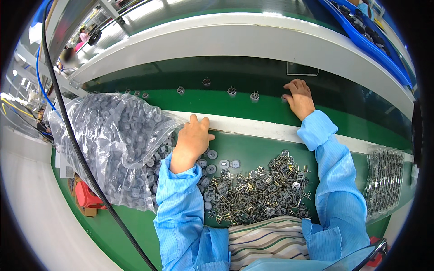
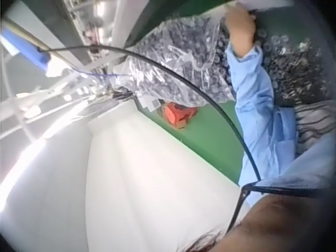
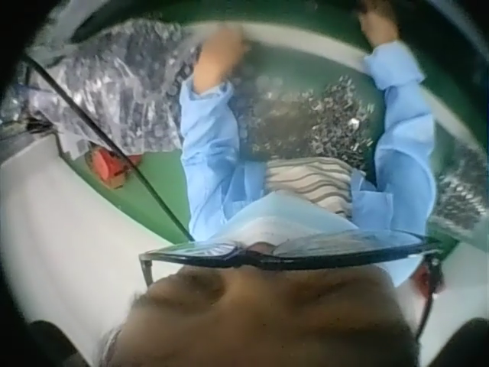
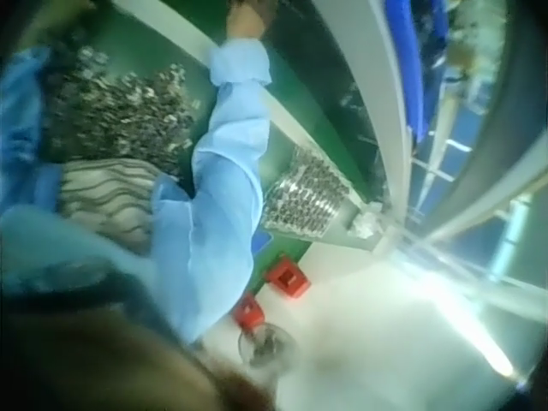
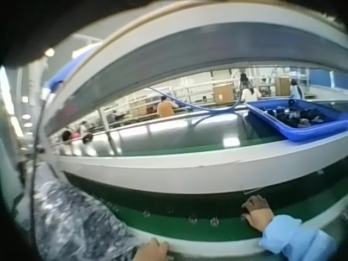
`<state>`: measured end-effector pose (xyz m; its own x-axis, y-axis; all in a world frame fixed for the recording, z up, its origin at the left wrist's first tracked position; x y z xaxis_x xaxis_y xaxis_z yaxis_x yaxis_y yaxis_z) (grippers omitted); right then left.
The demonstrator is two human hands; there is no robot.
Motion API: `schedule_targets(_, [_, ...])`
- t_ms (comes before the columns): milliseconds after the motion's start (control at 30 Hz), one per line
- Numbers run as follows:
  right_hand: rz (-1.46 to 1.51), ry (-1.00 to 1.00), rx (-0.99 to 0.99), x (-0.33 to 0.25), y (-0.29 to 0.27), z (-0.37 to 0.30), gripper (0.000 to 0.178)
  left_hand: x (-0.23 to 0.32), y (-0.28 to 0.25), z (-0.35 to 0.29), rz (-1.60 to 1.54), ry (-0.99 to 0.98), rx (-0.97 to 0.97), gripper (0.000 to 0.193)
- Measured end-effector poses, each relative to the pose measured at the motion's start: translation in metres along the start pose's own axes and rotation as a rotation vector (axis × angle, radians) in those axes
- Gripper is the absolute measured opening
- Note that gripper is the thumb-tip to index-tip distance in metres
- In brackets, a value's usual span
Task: The person assembles small plastic caps onto electronic pins by hand at a manufacturing workbench.
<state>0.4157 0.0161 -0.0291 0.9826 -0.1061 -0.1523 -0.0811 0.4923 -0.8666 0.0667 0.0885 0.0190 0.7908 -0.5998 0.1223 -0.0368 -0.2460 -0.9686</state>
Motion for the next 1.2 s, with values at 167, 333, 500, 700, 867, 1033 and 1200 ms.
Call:
schedule_targets(167, [0.609,-0.314,-0.672,-0.086,-0.038,-0.014,0.022,-0.009,0.004,-0.001,0.068,-0.019,-0.001,0.031])
schedule_targets(333, [0.672,-0.717,-1.031,-0.150,-0.040,-0.065,0.026,-0.020,0.009,0.002,0.048,-0.012,-0.083,0.027])
schedule_targets(500, [0.861,-0.669,-1.136,-0.162,-0.041,-0.071,0.024,-0.013,0.005,0.003,0.049,0.067,0.074,0.031])
schedule_targets(700, [0.931,-0.776,-1.223,-0.160,-0.043,-0.075,0.027,0.007,-0.019,0.002,-0.324,0.256,0.320,0.024])
schedule_targets(867, [0.901,-0.763,-1.248,-0.165,-0.043,-0.075,0.024,0.029,-0.036,0.000,-0.784,0.319,0.212,0.027])
schedule_targets(1033, [0.972,-0.780,-1.255,-0.165,-0.045,-0.070,0.022,0.040,-0.031,0.002,-1.477,0.477,0.056,0.028])
schedule_targets(1200, [1.013,-0.821,-1.257,-0.160,-0.041,-0.067,0.021,0.043,-0.037,0.003,-1.623,0.439,0.026,0.038])
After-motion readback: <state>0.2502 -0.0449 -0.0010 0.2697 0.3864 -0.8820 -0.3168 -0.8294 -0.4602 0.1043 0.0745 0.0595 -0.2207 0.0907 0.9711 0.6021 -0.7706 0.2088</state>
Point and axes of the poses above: each hand's wrist, its own z-axis towards the middle knuckle, its own y-axis out of the palm, x = y × z, the point moved 4 cm from there along z, towards the middle knuckle, and after that the axes turned 8 degrees about -x, right-handed, at the moved point
